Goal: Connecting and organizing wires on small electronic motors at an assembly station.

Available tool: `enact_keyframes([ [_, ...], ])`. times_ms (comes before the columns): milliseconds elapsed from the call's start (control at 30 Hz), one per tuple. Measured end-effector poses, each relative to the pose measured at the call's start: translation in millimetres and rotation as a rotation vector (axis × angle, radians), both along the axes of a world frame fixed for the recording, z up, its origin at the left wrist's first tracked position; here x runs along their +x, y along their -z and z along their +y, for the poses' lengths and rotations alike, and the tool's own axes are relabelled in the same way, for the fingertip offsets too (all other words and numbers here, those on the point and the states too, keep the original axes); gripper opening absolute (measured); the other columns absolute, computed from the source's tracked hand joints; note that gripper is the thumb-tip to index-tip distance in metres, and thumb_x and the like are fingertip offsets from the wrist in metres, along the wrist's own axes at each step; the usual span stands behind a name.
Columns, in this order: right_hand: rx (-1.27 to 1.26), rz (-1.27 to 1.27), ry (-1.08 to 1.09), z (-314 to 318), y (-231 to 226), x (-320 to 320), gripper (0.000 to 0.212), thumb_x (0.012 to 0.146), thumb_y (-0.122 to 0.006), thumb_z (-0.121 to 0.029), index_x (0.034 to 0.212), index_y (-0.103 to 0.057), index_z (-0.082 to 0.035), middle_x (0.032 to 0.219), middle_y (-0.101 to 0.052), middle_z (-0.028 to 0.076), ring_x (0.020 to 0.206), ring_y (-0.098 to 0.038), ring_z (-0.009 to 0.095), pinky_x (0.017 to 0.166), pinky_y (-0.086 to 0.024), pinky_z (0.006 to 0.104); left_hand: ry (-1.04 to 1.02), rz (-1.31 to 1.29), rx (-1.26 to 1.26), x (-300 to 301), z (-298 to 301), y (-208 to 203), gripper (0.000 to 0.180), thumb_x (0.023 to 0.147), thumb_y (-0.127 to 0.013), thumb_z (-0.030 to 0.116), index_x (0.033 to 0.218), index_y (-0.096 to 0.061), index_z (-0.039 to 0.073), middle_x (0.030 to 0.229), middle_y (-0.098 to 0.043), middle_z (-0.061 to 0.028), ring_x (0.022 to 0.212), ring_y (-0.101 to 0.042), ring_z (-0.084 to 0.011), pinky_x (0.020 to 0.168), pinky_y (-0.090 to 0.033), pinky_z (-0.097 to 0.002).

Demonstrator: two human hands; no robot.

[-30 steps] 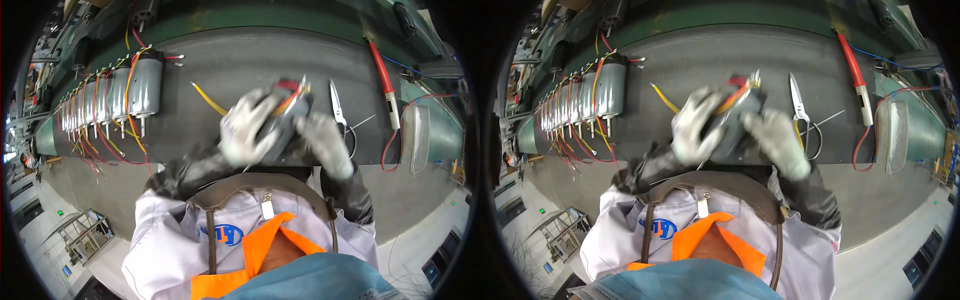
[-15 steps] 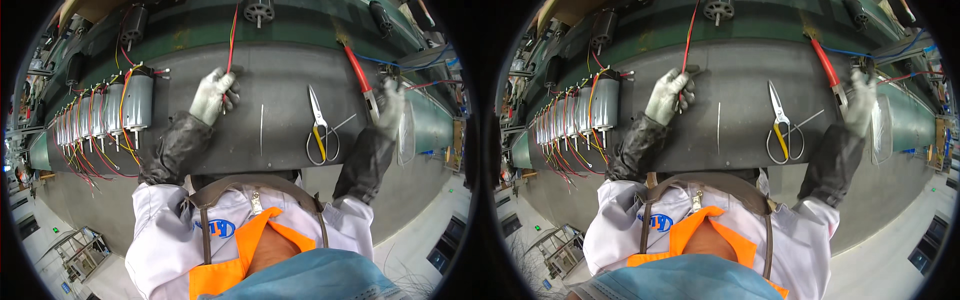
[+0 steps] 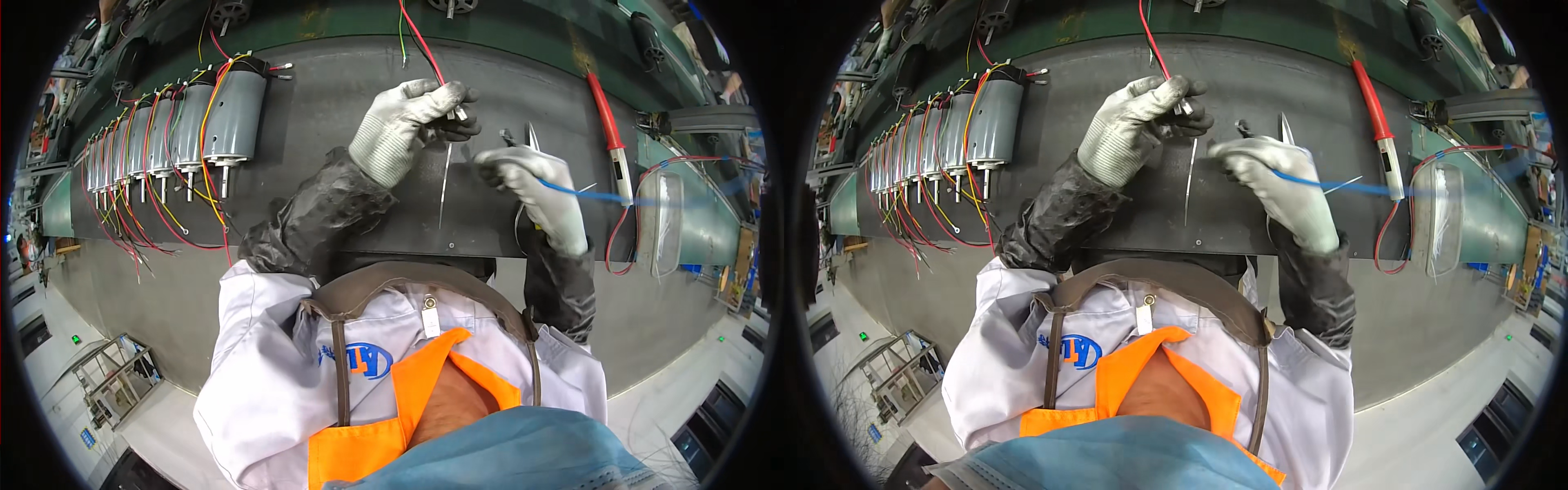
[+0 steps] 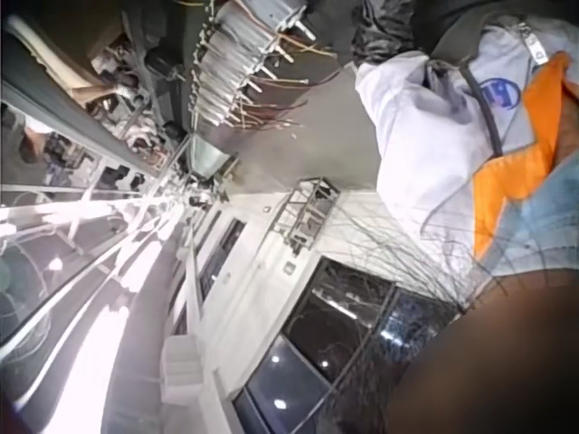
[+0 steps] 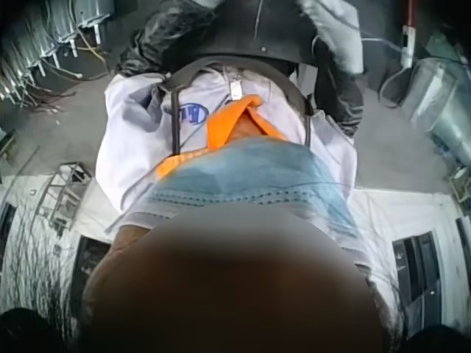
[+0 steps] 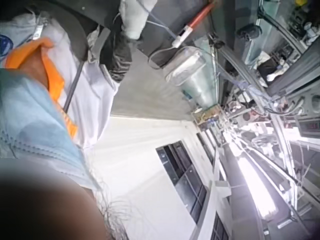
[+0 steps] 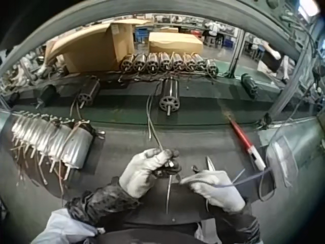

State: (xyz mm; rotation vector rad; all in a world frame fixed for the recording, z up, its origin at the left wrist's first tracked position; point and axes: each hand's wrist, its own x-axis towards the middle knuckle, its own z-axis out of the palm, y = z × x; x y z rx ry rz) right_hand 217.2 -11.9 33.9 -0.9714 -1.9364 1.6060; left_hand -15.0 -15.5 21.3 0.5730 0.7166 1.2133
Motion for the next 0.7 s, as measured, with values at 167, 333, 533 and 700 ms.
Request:
enact_keyframes([
  [167, 0.095, 0.173, 0.273, -20.5, -22.3, -20.7, 0.05, 0.099, -0.057, -0.017, 0.145, -0.049, 0.0, 0.086, -0.071, 0.009, 0.07, -0.063, 0.01, 0.071, -0.051, 0.0244, -0.042, 0.049, -0.002, 15.6, -0.3, -0.1, 0.035, 0.101, -0.064, 0.025, 0.116, -0.064, -0.007, 0.089, -0.07, -0.0094, 0.082, -0.069, -0.0163, 0.076, -0.057, -0.0288],
  [333, 0.021, 0.265, 0.355, -19.6, -15.5, -33.3, 0.059, 0.096, -0.052, -0.006, 0.154, -0.038, -0.002, 0.085, -0.071, 0.008, 0.071, -0.063, 0.009, 0.07, -0.051, 0.0237, -0.046, 0.013, -0.002, 26.7, -4.2, -8.3, 0.033, 0.102, -0.063, 0.025, 0.114, -0.066, -0.006, 0.088, -0.07, -0.0082, 0.08, -0.068, -0.0151, 0.075, -0.057, -0.0287],
  [533, 0.062, 0.242, 0.358, -16.1, -5.7, -33.8, 0.06, 0.096, -0.052, -0.004, 0.154, -0.038, -0.002, 0.086, -0.072, 0.008, 0.073, -0.064, 0.009, 0.07, -0.052, 0.0242, -0.01, -0.032, -0.014, 24.5, -6.0, -9.8, 0.035, 0.104, -0.058, 0.024, 0.119, -0.064, -0.007, 0.091, -0.07, -0.0088, 0.081, -0.066, -0.0134, 0.074, -0.054, -0.0269],
  [700, 0.026, 0.298, 0.36, -16.1, -2.2, -33.7, 0.06, 0.096, -0.052, -0.002, 0.153, -0.038, -0.001, 0.083, -0.071, 0.008, 0.076, -0.065, 0.01, 0.071, -0.053, 0.0248, -0.001, -0.088, -0.047, 24.7, -7.0, -9.1, 0.034, 0.104, -0.057, 0.024, 0.118, -0.064, -0.007, 0.09, -0.069, -0.0094, 0.079, -0.066, -0.0148, 0.071, -0.053, -0.0272],
])
